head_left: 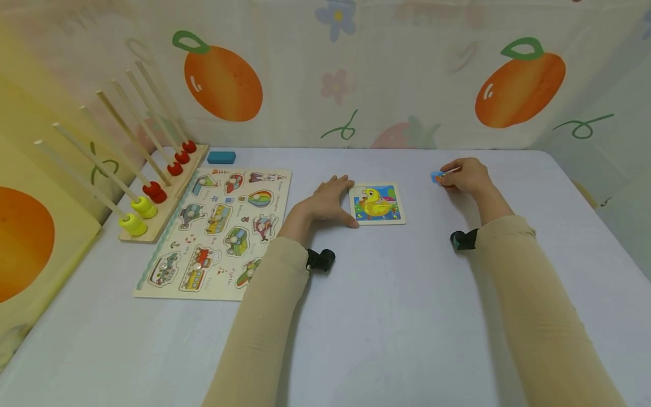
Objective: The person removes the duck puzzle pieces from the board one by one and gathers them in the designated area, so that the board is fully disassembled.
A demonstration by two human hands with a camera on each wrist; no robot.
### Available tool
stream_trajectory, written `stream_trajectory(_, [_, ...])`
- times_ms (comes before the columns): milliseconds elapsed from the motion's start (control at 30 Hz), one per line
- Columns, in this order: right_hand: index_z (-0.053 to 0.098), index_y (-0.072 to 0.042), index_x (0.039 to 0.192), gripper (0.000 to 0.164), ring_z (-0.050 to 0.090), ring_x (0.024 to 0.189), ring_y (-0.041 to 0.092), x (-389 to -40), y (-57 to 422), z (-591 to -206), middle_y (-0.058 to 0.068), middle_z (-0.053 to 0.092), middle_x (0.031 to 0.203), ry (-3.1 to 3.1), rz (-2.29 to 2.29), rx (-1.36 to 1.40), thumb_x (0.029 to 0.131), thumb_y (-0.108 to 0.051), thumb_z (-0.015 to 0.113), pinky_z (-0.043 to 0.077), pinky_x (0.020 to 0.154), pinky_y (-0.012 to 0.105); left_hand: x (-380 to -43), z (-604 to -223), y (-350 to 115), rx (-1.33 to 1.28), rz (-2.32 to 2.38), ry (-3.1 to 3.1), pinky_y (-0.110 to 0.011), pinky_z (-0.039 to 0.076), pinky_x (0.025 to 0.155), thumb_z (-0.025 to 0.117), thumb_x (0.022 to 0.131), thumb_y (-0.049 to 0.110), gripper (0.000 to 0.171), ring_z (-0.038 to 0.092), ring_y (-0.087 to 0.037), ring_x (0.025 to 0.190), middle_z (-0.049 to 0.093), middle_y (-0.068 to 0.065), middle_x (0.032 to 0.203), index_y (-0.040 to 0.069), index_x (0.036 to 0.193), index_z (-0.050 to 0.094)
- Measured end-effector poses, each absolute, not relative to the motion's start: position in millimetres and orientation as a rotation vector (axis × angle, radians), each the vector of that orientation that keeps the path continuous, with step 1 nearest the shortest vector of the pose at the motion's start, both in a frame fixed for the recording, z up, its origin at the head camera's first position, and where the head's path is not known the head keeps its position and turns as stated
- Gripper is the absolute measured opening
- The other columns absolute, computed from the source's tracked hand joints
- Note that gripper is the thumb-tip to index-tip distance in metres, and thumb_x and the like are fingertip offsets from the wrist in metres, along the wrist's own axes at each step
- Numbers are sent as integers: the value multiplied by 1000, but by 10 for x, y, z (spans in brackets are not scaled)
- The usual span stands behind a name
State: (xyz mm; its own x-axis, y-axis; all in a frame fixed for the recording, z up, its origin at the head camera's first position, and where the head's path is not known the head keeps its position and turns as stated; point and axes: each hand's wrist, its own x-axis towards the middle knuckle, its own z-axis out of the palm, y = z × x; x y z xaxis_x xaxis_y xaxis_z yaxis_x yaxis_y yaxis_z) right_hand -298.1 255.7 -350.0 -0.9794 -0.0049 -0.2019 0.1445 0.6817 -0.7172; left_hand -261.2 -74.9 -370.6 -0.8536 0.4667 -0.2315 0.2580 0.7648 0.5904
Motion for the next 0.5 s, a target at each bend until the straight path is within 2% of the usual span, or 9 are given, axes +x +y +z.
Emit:
stream_trajectory(233, [56,8,130,42,58,59,-7,-2992,2548,-3495,24,60,116,2730,-1123,106,92,-9,63,51,60,8,-2608,-3696,-744,546,783,2599,-43,1,131,83,74,35,101,0,-25,159,12,-4,169,12,156,28])
stream_trajectory(500, [55,8,129,41,58,59,-5,-2994,2547,-3489,24,57,115,2722,-1127,124,93,-10,61,52,60,9,-2600,-3681,-737,543,772,2598,-43,0,131,83,74,35,102,0,-25,159,12,-4,169,12,156,28])
